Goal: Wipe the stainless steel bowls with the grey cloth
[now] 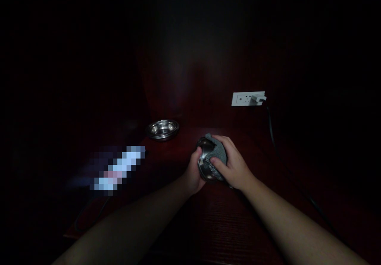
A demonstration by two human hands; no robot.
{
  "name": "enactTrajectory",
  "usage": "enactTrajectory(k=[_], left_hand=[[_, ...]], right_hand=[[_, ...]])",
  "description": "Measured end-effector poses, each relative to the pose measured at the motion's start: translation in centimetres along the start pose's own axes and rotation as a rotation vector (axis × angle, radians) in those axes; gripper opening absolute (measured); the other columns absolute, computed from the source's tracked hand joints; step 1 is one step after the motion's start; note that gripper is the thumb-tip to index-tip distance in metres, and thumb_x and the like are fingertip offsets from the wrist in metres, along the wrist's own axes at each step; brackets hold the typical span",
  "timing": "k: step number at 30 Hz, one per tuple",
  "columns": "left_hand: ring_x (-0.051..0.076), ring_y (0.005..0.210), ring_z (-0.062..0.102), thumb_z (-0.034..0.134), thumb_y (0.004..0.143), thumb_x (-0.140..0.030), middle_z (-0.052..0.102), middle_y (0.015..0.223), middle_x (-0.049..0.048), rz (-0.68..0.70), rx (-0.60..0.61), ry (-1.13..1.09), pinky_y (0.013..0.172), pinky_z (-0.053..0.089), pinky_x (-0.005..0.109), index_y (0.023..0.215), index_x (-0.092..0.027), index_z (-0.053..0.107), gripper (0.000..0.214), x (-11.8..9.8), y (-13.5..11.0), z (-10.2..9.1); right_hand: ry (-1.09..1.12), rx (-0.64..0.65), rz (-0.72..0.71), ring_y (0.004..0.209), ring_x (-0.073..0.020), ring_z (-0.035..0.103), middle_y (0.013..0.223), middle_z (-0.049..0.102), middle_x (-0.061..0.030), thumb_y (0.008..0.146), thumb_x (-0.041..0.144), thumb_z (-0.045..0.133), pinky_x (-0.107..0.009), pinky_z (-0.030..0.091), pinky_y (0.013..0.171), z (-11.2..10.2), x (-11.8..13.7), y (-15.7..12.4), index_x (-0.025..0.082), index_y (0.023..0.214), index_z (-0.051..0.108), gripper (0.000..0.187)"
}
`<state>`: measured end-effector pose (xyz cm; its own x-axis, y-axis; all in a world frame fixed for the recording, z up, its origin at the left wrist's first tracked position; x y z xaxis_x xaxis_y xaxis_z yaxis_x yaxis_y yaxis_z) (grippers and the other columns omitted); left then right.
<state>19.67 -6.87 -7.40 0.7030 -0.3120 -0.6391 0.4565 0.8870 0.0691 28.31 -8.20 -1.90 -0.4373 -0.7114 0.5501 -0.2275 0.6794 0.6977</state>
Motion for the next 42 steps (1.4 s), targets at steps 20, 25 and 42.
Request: enactTrajectory(k=[20, 25, 42], left_hand=[[0.033, 0.118, 0.057, 0.039, 0.085, -0.07, 0.068, 0.11, 0.0139, -0.083, 0.009, -0.095, 0.104, 0.039, 0.048, 0.114, -0.014, 0.064, 0.067, -0.3, -0.3, 0.4], [0.035, 0.119, 0.055, 0.039, 0.081, -0.074, 0.066, 0.115, 0.0132, -0.158, 0.081, -0.107, 0.103, 0.037, 0.054, 0.117, -0.018, 0.062, 0.07, -0.3, -0.3, 0.6], [0.035, 0.122, 0.052, 0.038, 0.082, -0.074, 0.064, 0.117, 0.0137, -0.14, 0.064, -0.071, 0.103, 0.038, 0.051, 0.118, -0.017, 0.061, 0.071, -0.4, -0.6, 0.6]], right_hand=[[-0.185, 0.027, -0.206, 0.123, -0.0351, 0.05, 0.134, 0.05, -0.0153, 0.079, 0.046, 0.067, -0.055, 0.041, 0.104, -0.1, 1.9, 0.2, 0.024, 0.139, 0.043, 0.069], [-0.171, 0.002, -0.245, 0.122, -0.0354, 0.051, 0.133, 0.051, -0.0155, 0.079, 0.047, 0.067, -0.055, 0.042, 0.102, -0.6, 2.1, 0.2, 0.024, 0.138, 0.045, 0.067], [-0.148, -0.055, -0.246, 0.12, -0.034, 0.053, 0.129, 0.055, -0.0149, 0.08, 0.043, 0.065, -0.053, 0.045, 0.1, -0.6, 2.3, 0.0, 0.022, 0.133, 0.051, 0.059]])
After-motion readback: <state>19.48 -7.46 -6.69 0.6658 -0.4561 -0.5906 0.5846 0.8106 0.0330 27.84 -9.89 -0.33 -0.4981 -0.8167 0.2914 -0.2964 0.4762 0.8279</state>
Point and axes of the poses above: each hand's wrist, its own y-axis towards the middle knuckle, its own z-axis out of the palm, x = y × z, the point moved 7 cm from there along y, towards the middle knuckle
